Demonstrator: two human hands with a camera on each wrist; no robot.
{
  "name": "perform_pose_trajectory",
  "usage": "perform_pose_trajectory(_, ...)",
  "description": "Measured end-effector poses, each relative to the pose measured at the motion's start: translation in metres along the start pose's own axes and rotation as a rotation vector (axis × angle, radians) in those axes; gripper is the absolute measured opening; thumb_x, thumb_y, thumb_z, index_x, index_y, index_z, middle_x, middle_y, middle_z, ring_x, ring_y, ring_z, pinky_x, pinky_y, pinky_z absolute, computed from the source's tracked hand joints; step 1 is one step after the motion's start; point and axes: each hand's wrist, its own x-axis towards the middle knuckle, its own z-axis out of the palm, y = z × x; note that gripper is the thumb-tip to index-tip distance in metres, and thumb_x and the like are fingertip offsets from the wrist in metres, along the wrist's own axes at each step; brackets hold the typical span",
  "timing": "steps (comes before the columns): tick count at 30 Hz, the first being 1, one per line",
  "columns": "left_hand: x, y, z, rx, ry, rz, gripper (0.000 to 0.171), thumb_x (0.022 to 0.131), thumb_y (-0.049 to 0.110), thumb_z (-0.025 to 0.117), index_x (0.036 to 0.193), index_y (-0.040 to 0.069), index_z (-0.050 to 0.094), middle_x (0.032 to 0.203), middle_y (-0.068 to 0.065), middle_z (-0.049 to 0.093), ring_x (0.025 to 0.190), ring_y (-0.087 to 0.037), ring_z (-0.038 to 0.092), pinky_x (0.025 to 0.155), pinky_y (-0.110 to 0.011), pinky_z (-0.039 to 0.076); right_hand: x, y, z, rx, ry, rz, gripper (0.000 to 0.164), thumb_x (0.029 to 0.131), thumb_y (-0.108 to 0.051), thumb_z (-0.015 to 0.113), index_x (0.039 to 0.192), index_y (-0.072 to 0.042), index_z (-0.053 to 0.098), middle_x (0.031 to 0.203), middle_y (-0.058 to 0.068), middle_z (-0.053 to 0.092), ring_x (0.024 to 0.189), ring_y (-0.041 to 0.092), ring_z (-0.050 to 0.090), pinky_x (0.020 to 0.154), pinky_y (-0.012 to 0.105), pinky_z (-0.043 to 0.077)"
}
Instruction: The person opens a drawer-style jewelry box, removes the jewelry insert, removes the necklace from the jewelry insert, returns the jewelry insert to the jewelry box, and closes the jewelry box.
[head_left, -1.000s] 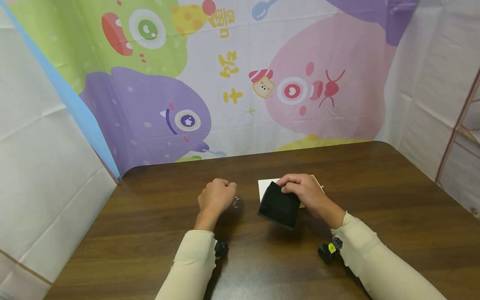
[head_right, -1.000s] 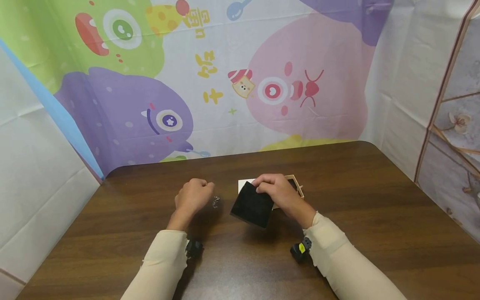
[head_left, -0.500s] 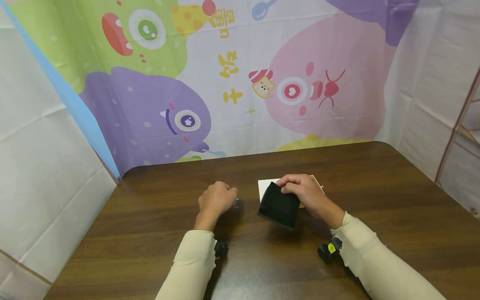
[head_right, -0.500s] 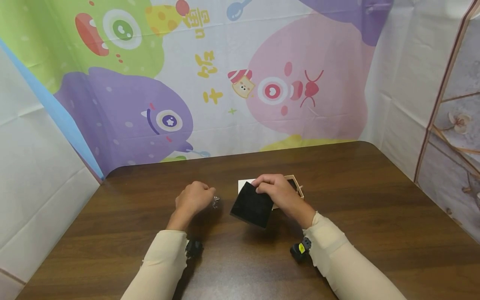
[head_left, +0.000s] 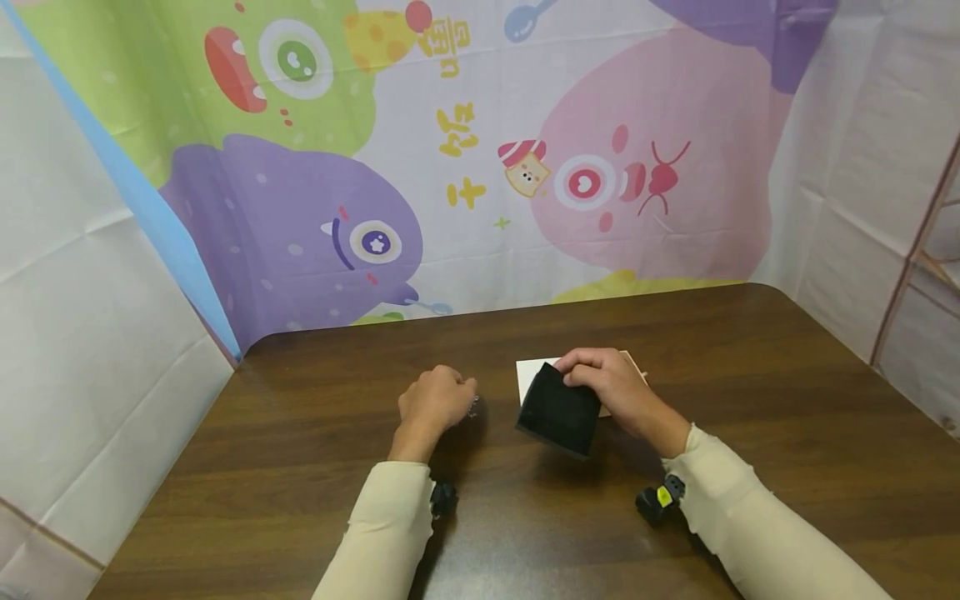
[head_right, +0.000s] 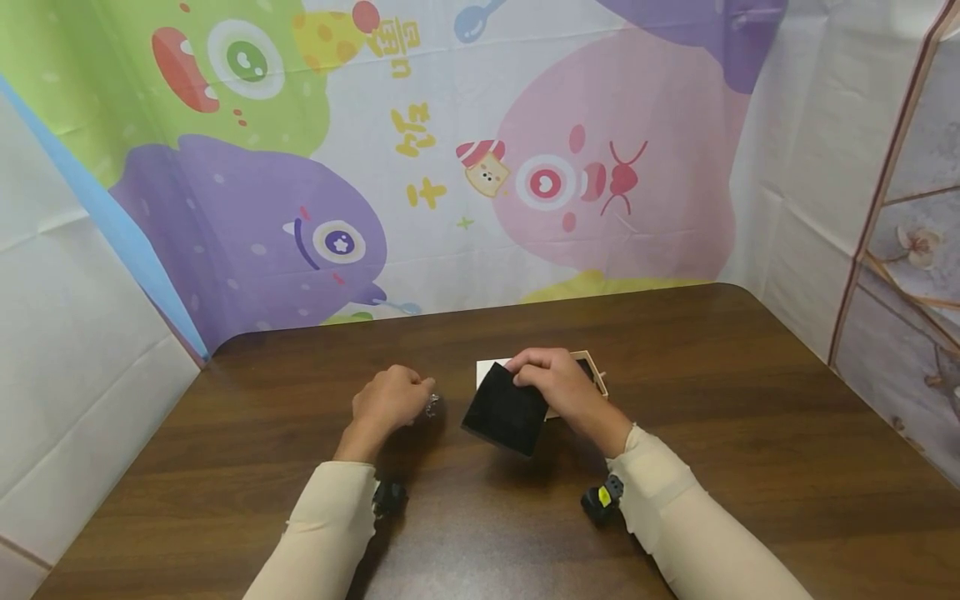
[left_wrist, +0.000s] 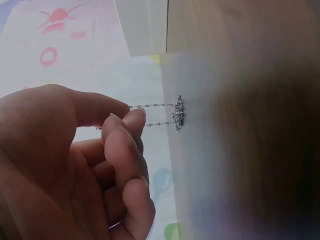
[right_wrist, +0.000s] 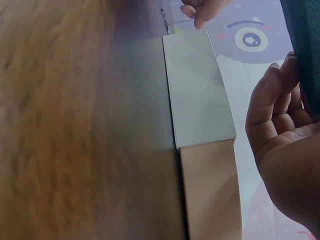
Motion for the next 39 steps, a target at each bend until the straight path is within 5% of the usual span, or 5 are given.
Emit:
perform_pose_trajectory(15,0.0,0.0,-0.001,0.002,-0.018,-0.006,0.044,0.091,0.049,0.046,0.063,0.018,0.06,0.069,-0.001,0.057,0.067,-0.022,0.053,0.059,-0.041,0.037,0.001,0.0,-0.003,0.076,-0.029,-0.002,0.021,0.083,-0.004,0.054,0.099,0.002,0.067,0.104,0.015,0.062,0.077,0.027,0.059,0.064,0.033,0.05)
perform_pose_trajectory(30,-0.002,0.001,0.0,-0.024,-0.039,0.001,0.042,0.092,0.05,0.044,0.071,0.02,0.064,0.054,0.003,0.058,0.056,-0.017,0.054,0.058,-0.04,0.038,0.003,0.003,-0.01,0.075,0.013,-0.016,0.02,0.083,-0.002,0.053,0.098,0.003,0.066,0.096,0.014,0.063,0.072,0.024,0.059,0.062,0.032,0.05)
perform_pose_trajectory(39,-0.001,0.0,0.0,-0.039,-0.031,-0.006,0.047,0.091,0.057,0.041,0.088,0.018,0.066,0.056,0.003,0.059,0.056,-0.017,0.055,0.058,-0.04,0.038,0.004,0.005,-0.015,0.098,0.11,-0.016,0.02,0.083,-0.002,0.053,0.098,0.004,0.066,0.092,0.013,0.063,0.066,0.021,0.06,0.057,0.032,0.051)
